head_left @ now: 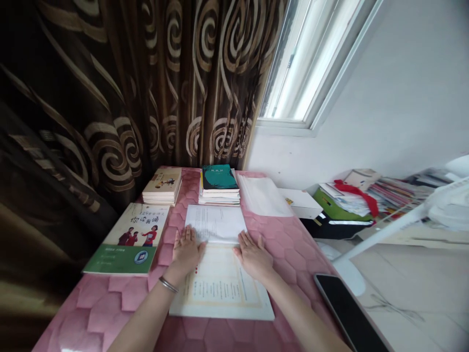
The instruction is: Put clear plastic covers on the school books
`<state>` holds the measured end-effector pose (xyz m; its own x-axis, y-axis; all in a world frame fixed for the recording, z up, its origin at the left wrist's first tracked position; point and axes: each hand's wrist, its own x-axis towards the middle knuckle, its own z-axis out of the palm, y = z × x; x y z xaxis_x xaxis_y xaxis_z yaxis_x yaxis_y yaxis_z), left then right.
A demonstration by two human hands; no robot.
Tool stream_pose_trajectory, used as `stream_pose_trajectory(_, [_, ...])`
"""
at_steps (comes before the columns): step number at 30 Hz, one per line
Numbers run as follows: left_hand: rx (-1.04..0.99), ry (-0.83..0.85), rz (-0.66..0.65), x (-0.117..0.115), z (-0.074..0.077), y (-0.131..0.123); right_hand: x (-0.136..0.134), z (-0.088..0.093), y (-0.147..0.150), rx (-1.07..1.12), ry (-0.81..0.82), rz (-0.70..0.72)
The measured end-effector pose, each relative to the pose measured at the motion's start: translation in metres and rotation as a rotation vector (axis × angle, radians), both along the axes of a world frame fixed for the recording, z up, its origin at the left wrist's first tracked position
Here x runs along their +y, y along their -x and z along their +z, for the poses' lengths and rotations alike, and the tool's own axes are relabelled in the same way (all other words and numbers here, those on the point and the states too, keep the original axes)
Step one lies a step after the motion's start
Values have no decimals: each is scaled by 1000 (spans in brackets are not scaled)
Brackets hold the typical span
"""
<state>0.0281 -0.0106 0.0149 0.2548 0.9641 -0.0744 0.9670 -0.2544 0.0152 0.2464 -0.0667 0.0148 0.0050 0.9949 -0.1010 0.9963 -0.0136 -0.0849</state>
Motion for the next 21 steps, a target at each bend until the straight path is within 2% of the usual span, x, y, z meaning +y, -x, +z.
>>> stream_pose_trajectory(3, [-13,-2,17,-1,1,-3,6,2,35,56,-38,103])
stream_pose_trajectory(5, [-12,-5,16,-1,1,-3,16,3,62,160,-15,300])
stream_pose_trajectory(8, [-8,-10,10,-3,1,-1,34,1,79,222,-15,345])
stream_pose_trajectory(10, [-13,-26,21,-3,-1,0,42,0,69,202,2,288])
stream_pose_trajectory(12, [-21,-51,28,-3,-4,1,44,1,46,157,31,199])
stream_pose_trajectory(16, [-28,-55,30,0,-9,-1,33,5,5,90,81,33])
stream_pose_trajectory(21, [-59,-63,70,-4,-5,-3,8,3,0,11,100,-54])
